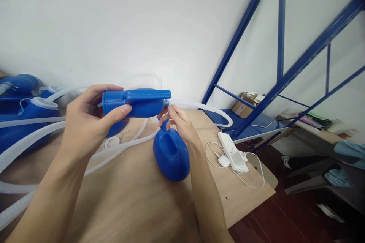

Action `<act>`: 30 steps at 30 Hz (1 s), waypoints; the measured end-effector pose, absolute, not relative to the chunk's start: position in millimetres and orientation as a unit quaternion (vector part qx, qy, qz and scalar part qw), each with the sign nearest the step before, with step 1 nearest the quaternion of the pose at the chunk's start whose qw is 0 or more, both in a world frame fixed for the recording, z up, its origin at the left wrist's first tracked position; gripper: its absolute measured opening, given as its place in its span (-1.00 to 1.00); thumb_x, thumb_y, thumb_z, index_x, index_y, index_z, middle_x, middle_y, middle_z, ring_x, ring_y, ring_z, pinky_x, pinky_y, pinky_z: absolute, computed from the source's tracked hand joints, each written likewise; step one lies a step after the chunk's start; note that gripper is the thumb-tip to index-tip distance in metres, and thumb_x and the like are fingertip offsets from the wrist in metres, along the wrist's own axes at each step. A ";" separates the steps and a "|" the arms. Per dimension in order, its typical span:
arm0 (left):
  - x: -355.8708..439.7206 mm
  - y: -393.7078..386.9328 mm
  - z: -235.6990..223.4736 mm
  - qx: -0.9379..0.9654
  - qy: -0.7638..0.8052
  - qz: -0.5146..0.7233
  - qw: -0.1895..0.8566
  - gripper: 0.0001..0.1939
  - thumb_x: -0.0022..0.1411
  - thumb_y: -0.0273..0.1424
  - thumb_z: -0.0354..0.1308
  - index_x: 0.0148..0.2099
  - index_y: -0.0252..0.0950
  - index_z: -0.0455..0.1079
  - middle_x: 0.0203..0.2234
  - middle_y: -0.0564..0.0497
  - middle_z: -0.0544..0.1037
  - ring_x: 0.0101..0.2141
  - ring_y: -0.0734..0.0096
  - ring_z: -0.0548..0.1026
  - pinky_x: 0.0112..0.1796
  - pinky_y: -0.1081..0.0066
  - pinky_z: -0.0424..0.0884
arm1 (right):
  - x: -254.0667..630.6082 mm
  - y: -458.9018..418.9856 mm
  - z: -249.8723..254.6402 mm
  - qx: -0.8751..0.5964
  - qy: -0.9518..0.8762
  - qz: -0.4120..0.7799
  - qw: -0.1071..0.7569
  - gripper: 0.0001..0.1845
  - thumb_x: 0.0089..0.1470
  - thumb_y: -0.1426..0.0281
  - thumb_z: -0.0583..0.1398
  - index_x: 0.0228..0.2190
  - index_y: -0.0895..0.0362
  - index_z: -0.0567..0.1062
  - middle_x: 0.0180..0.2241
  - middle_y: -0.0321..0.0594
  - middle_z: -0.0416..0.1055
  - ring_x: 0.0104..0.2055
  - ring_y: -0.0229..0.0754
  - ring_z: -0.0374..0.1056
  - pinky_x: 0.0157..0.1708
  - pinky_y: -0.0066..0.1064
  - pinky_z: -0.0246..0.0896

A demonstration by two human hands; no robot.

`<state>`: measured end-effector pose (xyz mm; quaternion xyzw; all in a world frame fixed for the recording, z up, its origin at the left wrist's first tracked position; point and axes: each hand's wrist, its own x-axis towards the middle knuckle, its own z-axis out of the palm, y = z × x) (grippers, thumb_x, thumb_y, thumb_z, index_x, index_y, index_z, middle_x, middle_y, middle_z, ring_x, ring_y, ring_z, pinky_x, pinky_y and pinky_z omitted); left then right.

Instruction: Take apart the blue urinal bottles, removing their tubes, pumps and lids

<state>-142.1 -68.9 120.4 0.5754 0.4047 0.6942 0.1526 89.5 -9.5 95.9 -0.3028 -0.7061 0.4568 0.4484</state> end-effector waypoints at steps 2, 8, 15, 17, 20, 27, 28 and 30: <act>-143.3 -67.7 119.5 0.575 0.404 0.693 0.160 -0.61 0.04 -0.28 0.54 -0.06 -0.22 0.64 -0.29 0.07 0.66 -0.31 0.40 0.58 -0.33 0.50 0.53 | 83.3 -5.7 91.3 -0.289 -0.675 0.494 0.466 -0.43 0.24 -0.22 0.18 -0.28 0.05 0.45 -0.32 -0.22 0.51 -0.40 -0.21 0.47 -0.52 -0.43 0.29; -145.5 -67.4 118.7 0.579 0.424 0.668 0.196 -0.53 0.01 -0.27 0.57 -0.02 -0.25 0.63 -0.31 0.06 0.65 -0.39 0.43 0.54 -0.41 0.49 0.50 | 79.7 0.8 86.4 -0.267 -0.632 0.520 0.509 -0.42 0.13 -0.20 0.33 -0.39 0.08 0.48 -0.50 -0.34 0.40 -0.49 -0.29 0.32 -0.47 -0.45 0.33; -153.6 -71.4 122.2 0.551 0.461 0.667 0.200 -0.53 0.08 -0.23 0.54 -0.01 -0.28 0.57 -0.34 0.06 0.63 -0.37 0.38 0.53 -0.36 0.42 0.53 | 92.8 8.8 88.2 -0.260 -0.533 0.518 0.616 -0.59 0.06 0.03 0.46 -0.34 0.09 0.56 -0.37 -0.27 0.60 -0.33 -0.23 0.53 -0.24 -0.42 0.47; -153.1 -72.9 122.7 0.605 0.469 0.616 0.186 -0.49 0.07 -0.16 0.54 0.01 -0.25 0.53 -0.30 0.06 0.63 -0.39 0.37 0.52 -0.39 0.43 0.49 | 88.9 2.5 94.5 -0.229 -0.483 0.583 0.612 -0.66 0.17 0.07 0.40 -0.22 0.05 0.54 -0.20 -0.23 0.65 -0.14 -0.17 0.60 -0.10 -0.35 0.50; -149.3 -74.1 119.6 0.740 0.454 0.481 0.125 -0.48 0.16 -0.09 0.44 0.11 -0.17 0.51 -0.09 -0.02 0.64 -0.22 0.20 0.61 -0.25 0.34 0.55 | 78.5 -12.1 107.6 -0.170 -0.335 0.673 0.637 -0.78 0.40 0.11 0.18 -0.11 -0.03 0.46 -0.16 -0.30 0.62 -0.06 -0.18 0.60 -0.01 -0.25 0.53; -125.2 -86.3 114.3 0.845 0.422 0.296 0.142 -0.33 0.26 -0.14 0.29 0.37 -0.13 0.37 0.05 -0.12 0.63 -0.07 -0.03 0.63 -0.14 0.23 0.53 | 76.4 -26.9 120.5 -0.142 -0.187 0.673 0.701 -0.51 0.52 0.03 -0.01 -0.40 0.02 0.32 -0.73 -0.62 -0.14 -0.72 -0.35 -0.16 -0.58 -0.57 0.21; -120.2 -87.3 114.8 0.836 0.413 0.309 0.190 -0.40 0.24 -0.14 0.32 0.29 -0.14 0.44 -0.07 -0.08 0.66 -0.16 0.05 0.63 -0.22 0.28 0.52 | 79.3 -26.5 120.2 -0.138 -0.196 0.672 0.701 -0.48 0.51 0.00 -0.01 -0.42 0.02 0.31 -0.73 -0.62 -0.18 -0.72 -0.35 -0.24 -0.64 -0.59 0.10; -109.8 -85.5 114.2 0.782 0.382 0.344 0.353 -0.58 0.23 -0.15 0.33 0.07 -0.21 0.54 -0.37 0.02 0.61 -0.42 0.26 0.55 -0.42 0.41 0.43 | 86.7 -24.6 119.1 -0.119 -0.221 0.658 0.710 -0.47 0.50 -0.01 0.00 -0.44 0.02 0.30 -0.73 -0.63 -0.22 -0.71 -0.34 -0.33 -0.68 -0.59 -0.01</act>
